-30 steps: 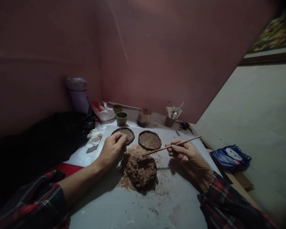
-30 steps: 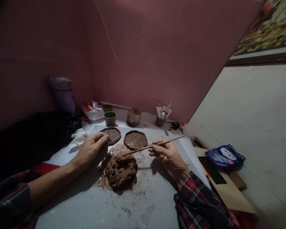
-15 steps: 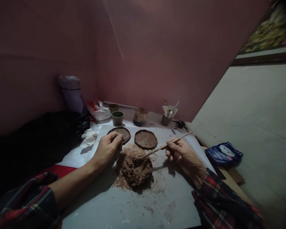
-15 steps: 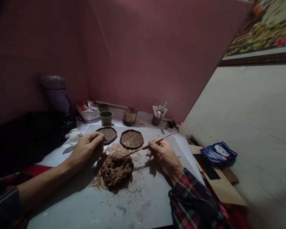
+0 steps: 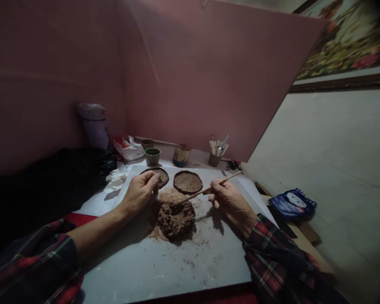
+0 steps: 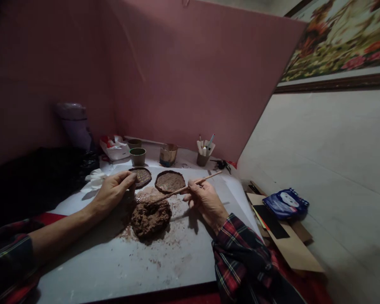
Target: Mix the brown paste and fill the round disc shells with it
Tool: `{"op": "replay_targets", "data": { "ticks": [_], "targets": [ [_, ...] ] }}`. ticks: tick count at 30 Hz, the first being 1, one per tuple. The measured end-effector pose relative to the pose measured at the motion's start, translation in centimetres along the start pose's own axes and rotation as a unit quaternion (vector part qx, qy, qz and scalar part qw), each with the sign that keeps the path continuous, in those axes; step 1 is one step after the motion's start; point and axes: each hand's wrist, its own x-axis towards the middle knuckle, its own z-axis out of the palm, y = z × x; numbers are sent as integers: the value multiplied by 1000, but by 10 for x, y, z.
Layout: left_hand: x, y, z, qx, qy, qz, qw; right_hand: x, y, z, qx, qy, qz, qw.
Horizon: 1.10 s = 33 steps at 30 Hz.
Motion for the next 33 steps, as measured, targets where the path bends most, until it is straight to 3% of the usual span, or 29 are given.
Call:
{"op": "replay_targets", "data": {
  "ticks": [8,15,23,26,30,32,33],
  "targets": [
    [-6,3,5,5,-27,45,999,-11,4,22,95,-22,26,995],
    [-14,6,8,66,-94,147,982,-18,8,40,161,12,70,984],
    [-13,2,13,56,-91,136,985,-26,10,47,163,-11,43,986],
    [-9,0,11,20,-26,89,996,-28,10,47,127,-17,-4,992],
    [-11,4,7,3,117,107,987,-30,14,44,-21,-24,-189,981],
    [-16,7,6,25,126,155,979,-31,18,42,-122,-20,-277,953],
    [-20,9,6,40,102,184,977,-32,19,41,-166,-22,-305,938]
  ]
}}
